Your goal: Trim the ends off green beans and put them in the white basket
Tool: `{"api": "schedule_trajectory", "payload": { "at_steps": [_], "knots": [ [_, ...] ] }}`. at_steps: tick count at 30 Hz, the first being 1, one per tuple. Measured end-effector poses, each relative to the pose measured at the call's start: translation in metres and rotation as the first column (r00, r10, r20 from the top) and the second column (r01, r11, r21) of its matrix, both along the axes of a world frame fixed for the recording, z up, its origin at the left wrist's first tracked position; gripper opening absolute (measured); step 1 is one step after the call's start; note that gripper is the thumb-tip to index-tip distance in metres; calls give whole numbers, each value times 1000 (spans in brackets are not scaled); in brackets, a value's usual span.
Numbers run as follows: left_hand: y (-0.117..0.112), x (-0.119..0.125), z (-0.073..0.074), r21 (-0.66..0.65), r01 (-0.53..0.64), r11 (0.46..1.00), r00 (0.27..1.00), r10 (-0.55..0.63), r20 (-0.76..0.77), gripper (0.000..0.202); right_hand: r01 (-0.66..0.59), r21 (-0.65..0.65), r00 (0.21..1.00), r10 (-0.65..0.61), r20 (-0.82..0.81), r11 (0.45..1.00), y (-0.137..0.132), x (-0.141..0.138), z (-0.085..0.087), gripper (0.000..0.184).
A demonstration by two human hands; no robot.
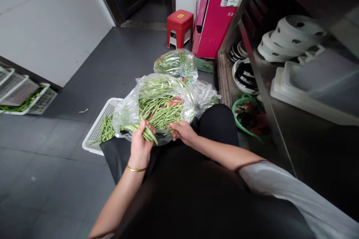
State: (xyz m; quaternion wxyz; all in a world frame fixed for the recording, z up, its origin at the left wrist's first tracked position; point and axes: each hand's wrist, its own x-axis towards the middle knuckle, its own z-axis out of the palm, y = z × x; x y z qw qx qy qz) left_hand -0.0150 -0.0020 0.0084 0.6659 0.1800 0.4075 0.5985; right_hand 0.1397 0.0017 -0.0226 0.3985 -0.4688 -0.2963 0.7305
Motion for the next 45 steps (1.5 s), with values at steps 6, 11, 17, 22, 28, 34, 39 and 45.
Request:
{"api": "schedule_trajectory", "payload": {
  "at_steps": [6,11,17,22,28,34,39,45],
  "knots": [
    [6,4,-12,-175,309,935,932,-334,-143,21,-435,372,774,129,621,820,4,1,3,17],
    [-21,6,-20,-300,463,834,804,-538,-253,18,-781,379,437,0,900,497,-17,12,15,22],
    [-26,0,-29,-261,521,812,722,-583,-372,29,-737,384,542,147,827,555,-5,32,13,27],
    [-31,5,-26,-258,607,751,716,-658,-231,32,-693,265,650,423,631,670,0,32,18,37],
    [-29,7,-29,-332,460,823,636,-567,-523,16,-613,164,726,469,502,773,-5,27,8,39],
    [-31,2,-20,-186,730,657,662,-748,-46,31,-712,125,680,633,371,691,-3,30,22,37],
    [-36,1,-19,-222,681,697,721,-692,41,39,-812,234,548,558,624,535,-3,41,23,26],
    [-37,3,-17,-244,615,749,785,-612,99,27,-795,562,565,-58,823,229,-6,48,7,24]
  ]
}}
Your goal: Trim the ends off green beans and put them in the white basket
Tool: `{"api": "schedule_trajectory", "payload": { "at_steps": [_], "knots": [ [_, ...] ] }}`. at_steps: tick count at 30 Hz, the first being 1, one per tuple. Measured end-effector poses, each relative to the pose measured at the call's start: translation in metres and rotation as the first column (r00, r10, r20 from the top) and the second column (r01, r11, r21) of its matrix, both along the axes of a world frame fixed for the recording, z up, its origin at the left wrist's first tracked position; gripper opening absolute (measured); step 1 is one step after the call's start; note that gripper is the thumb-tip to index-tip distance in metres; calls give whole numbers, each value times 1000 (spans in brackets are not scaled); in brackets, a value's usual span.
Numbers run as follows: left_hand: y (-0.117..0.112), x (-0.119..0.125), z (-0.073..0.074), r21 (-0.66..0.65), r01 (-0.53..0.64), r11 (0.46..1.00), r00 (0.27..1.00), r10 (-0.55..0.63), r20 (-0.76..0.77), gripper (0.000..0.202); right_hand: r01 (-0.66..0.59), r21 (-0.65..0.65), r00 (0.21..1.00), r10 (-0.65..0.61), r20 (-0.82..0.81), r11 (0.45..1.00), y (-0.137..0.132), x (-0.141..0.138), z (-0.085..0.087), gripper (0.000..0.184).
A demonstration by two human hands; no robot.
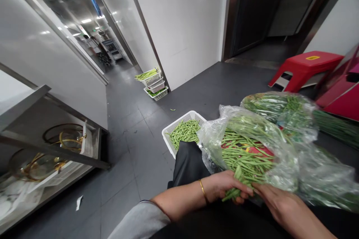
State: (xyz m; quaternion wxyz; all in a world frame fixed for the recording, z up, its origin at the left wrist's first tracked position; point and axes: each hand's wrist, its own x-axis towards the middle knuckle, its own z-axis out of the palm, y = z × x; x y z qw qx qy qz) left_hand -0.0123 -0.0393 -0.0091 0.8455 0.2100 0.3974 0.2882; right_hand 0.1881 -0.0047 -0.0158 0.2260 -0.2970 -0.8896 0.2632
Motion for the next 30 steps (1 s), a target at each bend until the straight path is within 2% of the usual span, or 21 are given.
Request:
{"api": "schedule_trajectory", "payload": {
  "at_steps": [2,4,7,10,11,13,14,16,19,22,25,28,30],
  "knots": [
    [3,2,1,-51,-48,998,990,54,128,25,69,99,998,-69,1,993,0,-9,-2,21],
    [5,6,2,-101,-108,989,965,129,228,25,209,123,978,-209,-13,970,0,-22,1,24],
    [4,10,3,-106,-214,971,947,233,223,24,410,16,912,-410,12,912,11,-36,8,31],
    [7,6,3,-9,-291,957,947,290,138,20,406,-146,908,-380,176,902,48,-28,9,25],
    [10,2,2,10,-322,947,936,317,150,18,443,-147,884,-403,237,885,64,-19,6,21],
    [21,-5,-1,18,-396,918,901,385,197,18,493,-68,831,-447,332,867,94,-2,-1,39],
    [25,-7,-2,13,-407,913,893,395,214,19,498,-10,794,-451,408,867,106,4,-5,38],
    [32,-10,-2,7,-403,915,887,388,251,21,404,30,709,-333,621,914,120,5,-15,33],
    [35,-11,-1,-18,-325,946,914,319,253,17,338,-5,651,-229,723,941,128,-12,-29,24],
    [34,-10,-4,-38,-266,963,948,268,169,23,308,-6,660,-209,722,951,136,-23,-32,24],
    [35,-8,-10,-26,-288,957,952,289,96,32,354,15,689,-271,672,935,148,-16,-18,35],
    [38,-2,-13,7,-341,940,940,341,19,27,421,-49,809,-351,472,906,146,-10,-1,37],
    [41,4,-14,75,-404,912,912,408,-45,29,383,-207,911,-331,248,900,131,-18,5,30]
  ]
}}
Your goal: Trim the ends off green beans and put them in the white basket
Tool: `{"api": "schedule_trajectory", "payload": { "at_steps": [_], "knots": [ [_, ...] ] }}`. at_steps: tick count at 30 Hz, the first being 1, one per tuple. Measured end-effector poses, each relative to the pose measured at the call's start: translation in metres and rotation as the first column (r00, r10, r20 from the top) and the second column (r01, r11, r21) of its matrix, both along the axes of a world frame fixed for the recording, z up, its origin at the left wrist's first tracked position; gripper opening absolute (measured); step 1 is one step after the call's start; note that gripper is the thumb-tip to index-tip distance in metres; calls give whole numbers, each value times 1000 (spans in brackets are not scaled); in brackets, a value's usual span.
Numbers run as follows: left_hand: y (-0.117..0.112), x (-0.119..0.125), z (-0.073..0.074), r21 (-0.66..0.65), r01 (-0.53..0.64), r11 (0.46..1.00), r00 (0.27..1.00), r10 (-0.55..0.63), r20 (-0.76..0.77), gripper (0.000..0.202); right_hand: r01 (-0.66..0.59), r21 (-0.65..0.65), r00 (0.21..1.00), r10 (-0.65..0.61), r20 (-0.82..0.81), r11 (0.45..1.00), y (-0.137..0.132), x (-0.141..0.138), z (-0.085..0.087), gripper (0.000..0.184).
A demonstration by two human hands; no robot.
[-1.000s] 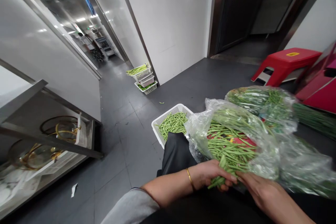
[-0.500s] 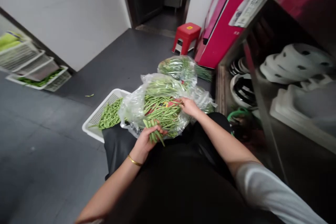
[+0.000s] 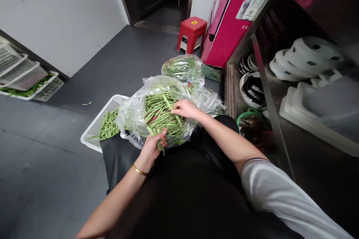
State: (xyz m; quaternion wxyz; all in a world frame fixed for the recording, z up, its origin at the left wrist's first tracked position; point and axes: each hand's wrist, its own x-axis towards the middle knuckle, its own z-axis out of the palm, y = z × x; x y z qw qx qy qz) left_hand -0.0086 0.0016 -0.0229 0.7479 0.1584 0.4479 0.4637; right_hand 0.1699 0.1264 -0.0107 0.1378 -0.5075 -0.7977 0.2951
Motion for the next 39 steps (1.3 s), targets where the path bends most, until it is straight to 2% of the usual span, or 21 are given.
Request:
{"api": "schedule_trajectory", "payload": {
  "at_steps": [3,6,8,10,12,15,17,18,19,20,22,23,24,25,27,29,30,32,34,36,39],
  "knots": [
    [1,8,-1,113,-76,991,985,92,-145,33,-4,-186,934,-63,-353,982,-34,-25,-2,29],
    [-1,10,0,182,-58,982,968,100,-229,28,41,-296,869,-181,-461,954,-65,-42,-4,27],
    [-3,9,2,194,-80,978,963,127,-239,27,91,-277,868,-212,-449,957,-79,-41,1,26],
    [-3,6,6,205,-154,967,957,197,-212,24,107,-235,910,-190,-369,966,-91,-34,7,30],
    [-2,3,9,220,-234,947,951,270,-150,24,24,-271,958,-100,-270,962,-104,-26,12,34],
    [0,0,11,234,-314,920,937,340,-78,25,-84,-432,968,-30,-251,898,-120,-22,10,31],
    [-2,1,10,239,-328,914,933,353,-70,25,-46,-389,961,-65,-268,920,-126,-23,7,28],
    [-3,2,10,243,-313,918,936,341,-83,26,-54,-355,963,-46,-266,933,-129,-24,6,27],
    [-6,3,10,246,-273,930,946,306,-109,28,-124,-356,967,31,-254,926,-130,-25,5,26],
    [-8,5,10,250,-208,946,958,249,-144,29,-245,-403,958,156,-240,882,-132,-26,5,25],
    [-14,6,11,256,-44,966,972,101,-213,31,-467,-575,879,422,-221,672,-134,-26,4,25],
    [-16,5,13,257,30,966,974,30,-224,32,-509,-645,834,512,-206,570,-134,-25,4,25],
    [-17,4,14,257,87,963,978,-32,-208,32,-514,-683,807,563,-178,519,-132,-22,4,24],
    [-19,2,16,254,127,959,982,-86,-167,32,-502,-688,806,573,-150,525,-130,-18,5,21],
    [-20,-3,17,229,202,952,979,-194,-59,32,-450,-647,871,463,-165,616,-119,-7,8,18],
    [-21,-7,17,197,290,936,954,-299,15,30,-370,-605,918,179,-353,705,-106,5,13,39],
    [-22,-7,16,184,326,927,942,-335,22,29,-327,-592,874,-4,-487,737,-99,10,16,46],
    [-23,-6,15,168,366,915,928,-372,6,24,-261,-568,655,-290,-698,780,-87,16,23,47],
    [-23,-4,14,167,364,917,929,-369,1,21,-202,-535,459,-403,-792,820,-81,16,26,41],
    [-23,-3,14,174,339,925,936,-350,38,20,-137,-536,397,-450,-800,833,-81,13,25,36],
    [-25,-2,16,186,330,925,932,-351,94,22,-65,-569,416,-496,-762,820,-84,9,16,36]
  ]
}}
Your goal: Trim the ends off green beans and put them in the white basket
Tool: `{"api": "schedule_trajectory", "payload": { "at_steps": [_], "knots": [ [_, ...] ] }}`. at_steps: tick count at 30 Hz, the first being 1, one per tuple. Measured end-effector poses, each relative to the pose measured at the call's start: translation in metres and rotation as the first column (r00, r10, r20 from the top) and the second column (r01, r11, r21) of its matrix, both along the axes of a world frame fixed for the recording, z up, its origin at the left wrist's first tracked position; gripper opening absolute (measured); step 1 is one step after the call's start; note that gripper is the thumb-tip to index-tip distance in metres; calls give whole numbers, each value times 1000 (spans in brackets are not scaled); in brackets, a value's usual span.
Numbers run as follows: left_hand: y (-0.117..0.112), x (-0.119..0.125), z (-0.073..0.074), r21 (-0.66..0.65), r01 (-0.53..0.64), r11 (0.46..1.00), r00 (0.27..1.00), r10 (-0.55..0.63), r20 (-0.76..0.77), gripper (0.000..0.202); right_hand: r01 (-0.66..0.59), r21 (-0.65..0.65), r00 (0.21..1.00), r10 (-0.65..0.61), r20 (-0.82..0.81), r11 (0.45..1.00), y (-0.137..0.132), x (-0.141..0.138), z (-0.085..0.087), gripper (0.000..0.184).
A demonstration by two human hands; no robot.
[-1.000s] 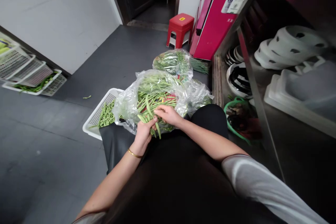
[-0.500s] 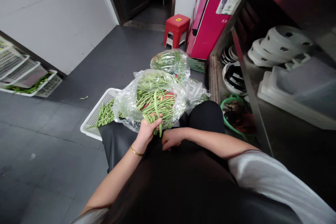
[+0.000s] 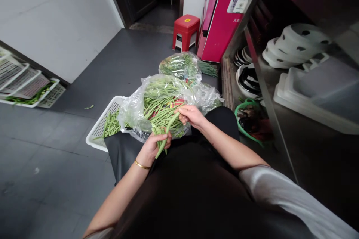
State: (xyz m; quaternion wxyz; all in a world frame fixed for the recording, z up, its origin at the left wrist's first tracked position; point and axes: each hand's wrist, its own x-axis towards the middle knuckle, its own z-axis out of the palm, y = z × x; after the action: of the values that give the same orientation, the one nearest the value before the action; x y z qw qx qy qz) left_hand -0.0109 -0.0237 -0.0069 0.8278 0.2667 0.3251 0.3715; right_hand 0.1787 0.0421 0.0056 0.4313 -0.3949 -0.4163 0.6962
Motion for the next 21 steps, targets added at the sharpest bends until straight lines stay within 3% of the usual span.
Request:
{"api": "schedule_trajectory", "payload": {
  "at_steps": [3,6,8,11,14,17,19,21],
  "knots": [
    [-1,2,2,30,-21,999,999,22,-33,20,-14,36,996,11,88,999,-7,-1,-4,37],
    [8,1,4,39,-237,971,968,240,-74,19,51,187,972,-92,218,981,-22,-4,3,33],
    [18,-3,5,-30,-410,911,910,407,-81,20,57,327,930,-169,326,943,-34,-9,10,30],
    [28,-10,6,-103,-516,851,854,501,-140,21,-124,381,884,-72,462,916,-48,-18,11,28],
    [22,-9,8,-60,-348,936,919,328,-216,23,-292,330,847,82,525,898,-49,-24,3,28],
    [12,-4,8,-74,-132,988,968,112,-226,27,-299,453,787,-52,615,840,-43,-24,-6,27],
    [7,-4,6,-73,-98,992,972,80,-222,27,-333,510,714,-141,686,793,-39,-20,-10,27],
    [5,-5,2,-68,-86,994,970,68,-235,26,-433,483,644,-114,756,761,-35,-14,-11,26]
  ]
}}
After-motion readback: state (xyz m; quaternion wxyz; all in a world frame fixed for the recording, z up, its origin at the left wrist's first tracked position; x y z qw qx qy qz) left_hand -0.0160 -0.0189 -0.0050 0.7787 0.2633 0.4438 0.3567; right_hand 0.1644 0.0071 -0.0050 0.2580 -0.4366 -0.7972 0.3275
